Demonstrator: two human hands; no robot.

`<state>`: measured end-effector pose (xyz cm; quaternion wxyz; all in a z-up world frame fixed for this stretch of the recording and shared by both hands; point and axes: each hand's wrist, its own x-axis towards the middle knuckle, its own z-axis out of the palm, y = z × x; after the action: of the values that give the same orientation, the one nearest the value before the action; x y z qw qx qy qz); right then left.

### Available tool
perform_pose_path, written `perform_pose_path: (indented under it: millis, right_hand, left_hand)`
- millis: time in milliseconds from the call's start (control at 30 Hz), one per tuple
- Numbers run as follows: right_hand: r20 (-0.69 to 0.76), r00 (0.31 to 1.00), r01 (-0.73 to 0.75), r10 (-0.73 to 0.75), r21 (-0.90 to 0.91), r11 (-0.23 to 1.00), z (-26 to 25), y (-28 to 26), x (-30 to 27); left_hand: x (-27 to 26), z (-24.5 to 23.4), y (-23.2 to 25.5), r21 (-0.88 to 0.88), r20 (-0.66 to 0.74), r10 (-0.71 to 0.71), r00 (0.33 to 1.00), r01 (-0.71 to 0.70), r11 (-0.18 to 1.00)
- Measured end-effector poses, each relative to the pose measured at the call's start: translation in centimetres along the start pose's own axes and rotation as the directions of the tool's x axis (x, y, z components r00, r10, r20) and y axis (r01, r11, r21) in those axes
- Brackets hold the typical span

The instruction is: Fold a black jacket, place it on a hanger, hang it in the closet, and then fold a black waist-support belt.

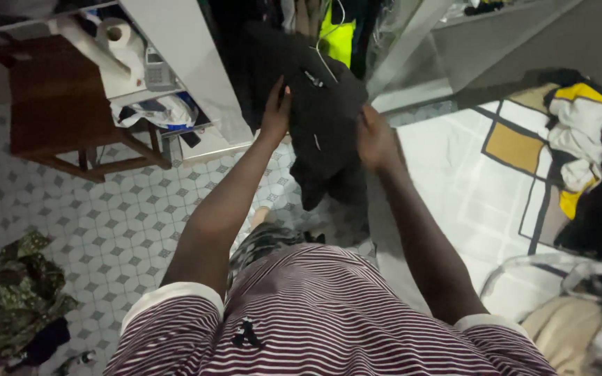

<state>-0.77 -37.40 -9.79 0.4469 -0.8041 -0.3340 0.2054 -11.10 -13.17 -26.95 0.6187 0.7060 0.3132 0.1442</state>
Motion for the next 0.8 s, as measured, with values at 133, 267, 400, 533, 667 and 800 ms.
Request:
perform_pose_path:
  millis: [133, 267, 400, 533, 667, 800]
  right_hand:
    - [-0.004, 0.963, -0.27, 0.27, -0.034, 0.962, 2.8, -3.4, 1.9]
    - [-0.153, 0.98, -0.113, 0.129, 0.113, 0.987, 6.9, -0.8, 4.4]
    - [-0.171, 0.969, -0.138, 0.18, 0.232, 0.963, 8.6, -4.0, 7.3]
    - [-0.167, 0.977, -0.109, 0.134, 0.155, 0.982, 11.7, -2.6, 10.3]
    - [-0.223, 0.952, -0.153, 0.211, 0.251, 0.956, 14.2, -4.3, 13.4]
    - [-0.221, 0.945, -0.181, 0.24, 0.256, 0.95, 17.0, -1.3, 16.4]
  left_hand:
    - [1.9, -1.7, 0.3, -0.086, -0.035, 0.01, 0.999, -0.013, 0.996]
    - [4.3, -3.6, 0.7, -0.052, -0.051, -0.01, 0.999, 0.007, 0.999]
    - [5.7, -5.8, 4.3, 0.004, -0.02, -0.021, 1.0, 0.021, 1.0]
    - [8.0, -7.2, 3.5, 0.016, -0.01, -0.008, 1.0, 0.008, 1.0]
    - [9.7, -9.1, 4.7, -0.003, 0.015, -0.089, 0.996, 0.089, 0.996]
    - [12.9, -9.2, 2.3, 0.119, 0.015, -0.05, 0.999, 0.048, 0.992]
